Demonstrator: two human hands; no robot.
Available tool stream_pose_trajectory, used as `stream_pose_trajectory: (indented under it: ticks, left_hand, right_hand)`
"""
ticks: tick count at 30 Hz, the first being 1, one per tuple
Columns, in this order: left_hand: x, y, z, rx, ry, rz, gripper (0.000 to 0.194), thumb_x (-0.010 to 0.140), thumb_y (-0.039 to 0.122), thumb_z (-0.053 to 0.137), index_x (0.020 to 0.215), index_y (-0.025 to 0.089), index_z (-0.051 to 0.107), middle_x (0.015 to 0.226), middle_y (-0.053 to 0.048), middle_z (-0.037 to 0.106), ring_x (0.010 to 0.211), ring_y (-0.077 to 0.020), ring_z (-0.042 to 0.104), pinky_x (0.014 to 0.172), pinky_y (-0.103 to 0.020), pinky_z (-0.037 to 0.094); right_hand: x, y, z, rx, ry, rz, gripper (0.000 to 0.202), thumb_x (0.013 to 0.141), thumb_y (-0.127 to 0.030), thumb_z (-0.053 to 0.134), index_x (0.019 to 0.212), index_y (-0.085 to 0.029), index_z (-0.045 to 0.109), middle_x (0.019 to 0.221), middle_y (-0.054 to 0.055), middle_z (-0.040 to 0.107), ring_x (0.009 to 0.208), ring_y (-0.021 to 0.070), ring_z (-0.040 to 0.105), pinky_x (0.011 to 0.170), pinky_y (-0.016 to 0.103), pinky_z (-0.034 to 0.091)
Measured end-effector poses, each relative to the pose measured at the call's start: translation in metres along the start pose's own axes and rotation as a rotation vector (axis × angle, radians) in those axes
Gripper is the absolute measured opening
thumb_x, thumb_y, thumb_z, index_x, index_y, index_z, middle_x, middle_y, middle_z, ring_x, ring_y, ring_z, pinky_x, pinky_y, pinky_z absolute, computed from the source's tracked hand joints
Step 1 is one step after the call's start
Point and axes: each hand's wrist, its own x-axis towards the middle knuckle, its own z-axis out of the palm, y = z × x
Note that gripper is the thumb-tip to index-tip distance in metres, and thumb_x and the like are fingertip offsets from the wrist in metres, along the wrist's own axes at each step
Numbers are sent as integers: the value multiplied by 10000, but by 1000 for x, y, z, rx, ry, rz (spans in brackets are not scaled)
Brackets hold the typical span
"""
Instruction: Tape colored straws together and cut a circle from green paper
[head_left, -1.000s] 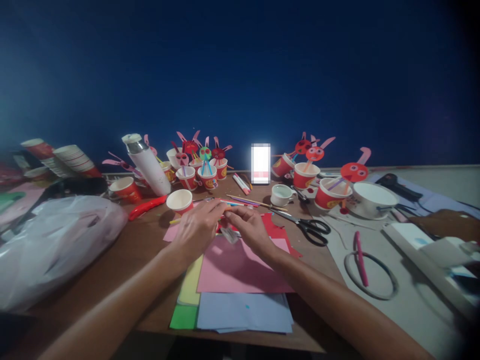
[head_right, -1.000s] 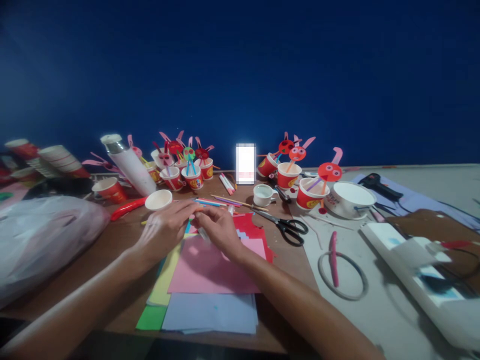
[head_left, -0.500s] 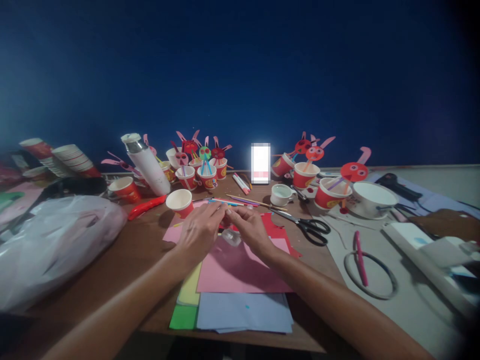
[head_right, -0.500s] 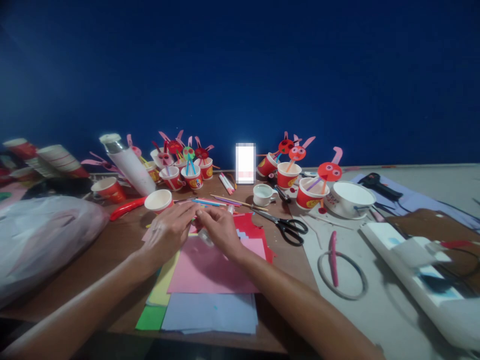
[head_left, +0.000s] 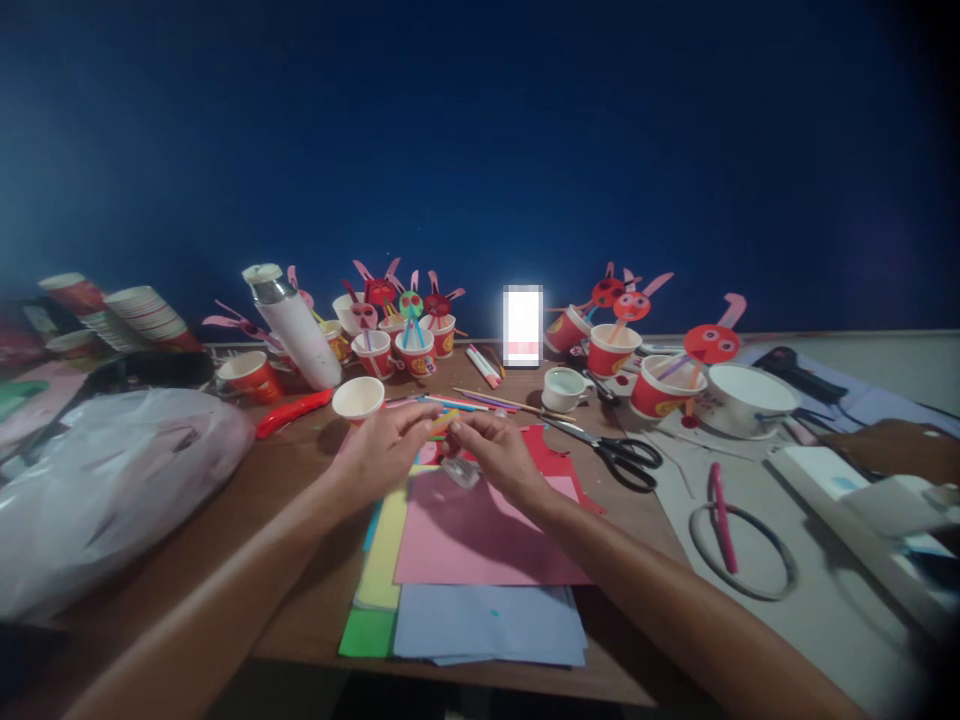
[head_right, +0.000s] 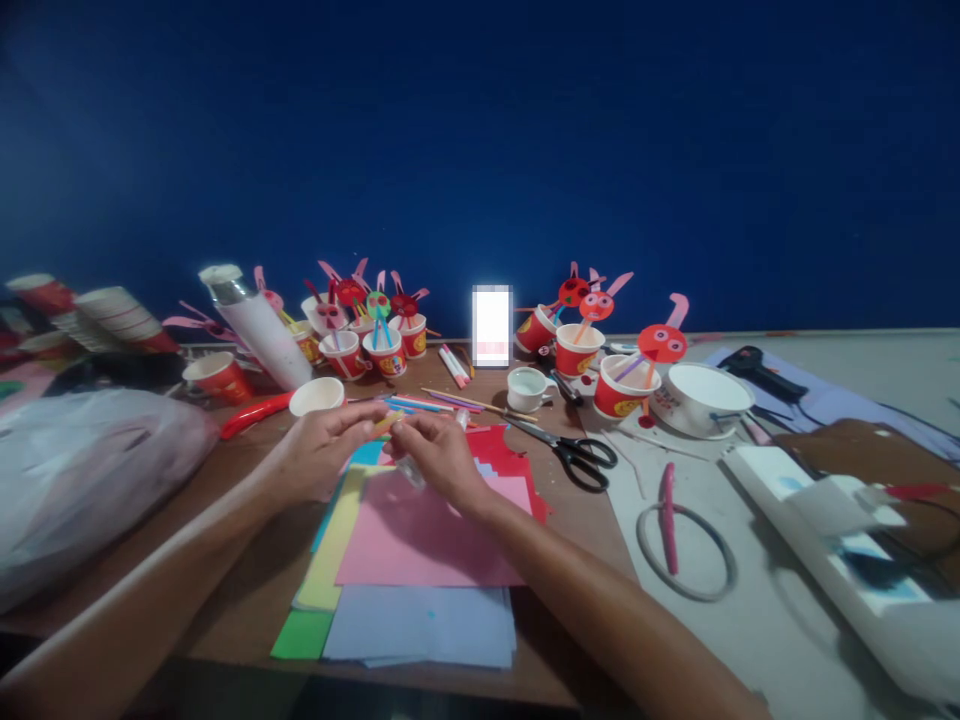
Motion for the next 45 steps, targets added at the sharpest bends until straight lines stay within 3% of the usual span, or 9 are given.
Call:
stream_pose_trajectory:
  ticks: [7,11,17,22,28,33,38,45]
  left_hand:
    - [12,-11,-10,-295,-242,-111,316,745,395,604,887,120,673,851,-65,689,797,-183,624,732,-296,484]
    - [12,-16,-14,-305,-273,-127,290,732,407,618,792,124,632,738,-35,651,690,-144,591,621,-254,454]
    - [11,-9,-22,-362,-426,-131,168,738,257,601,854,145,649,786,-22,654,698,-119,580,640,-228,438]
    - [11,-7,-21,-423,-482,-189,218,733,287,597,890,151,664,719,-22,656,607,-118,571,544,-216,422]
    - [13,-10,-21,-285,-420,-191,211,715,327,615,660,132,672,558,-3,597,525,-104,531,496,-206,387]
    - [12,-6,-25,-363,-433,-224,225,732,350,612,708,134,673,577,-9,612,489,-100,525,481,-216,394]
    - [12,-10,-25,-469,-418,-234,227,725,346,627,629,140,630,644,-24,623,597,-116,558,590,-238,440]
    - [14,-19,-24,-442,-413,-190,273,741,371,610,618,128,603,621,-19,584,597,-114,526,601,-240,429]
  right_hand:
    - [-2,4,2,-47,-41,29,281,806,-402,560,741,-150,667,671,18,649,614,123,574,576,223,423]
    - [-3,5,2,-32,-68,33,271,808,-392,557,751,-150,663,686,19,650,620,120,571,580,221,418]
    - [-3,7,2,-61,-83,26,261,816,-374,548,736,-149,653,684,18,644,622,119,567,608,233,431]
    - [-2,9,2,-47,-97,23,270,814,-388,549,759,-146,655,695,20,651,629,121,574,599,229,439]
    - [-2,11,2,5,-96,31,248,815,-370,549,788,-155,671,712,28,656,673,132,588,652,251,458]
    - [-2,12,1,59,-143,65,248,812,-376,559,866,-163,675,756,34,668,711,143,605,644,246,453]
    - [-3,13,1,68,-141,114,272,798,-414,576,851,-167,677,776,35,684,684,135,607,618,234,439]
    - [-4,10,2,88,-132,117,294,789,-434,588,839,-158,677,749,32,681,644,119,588,589,224,414]
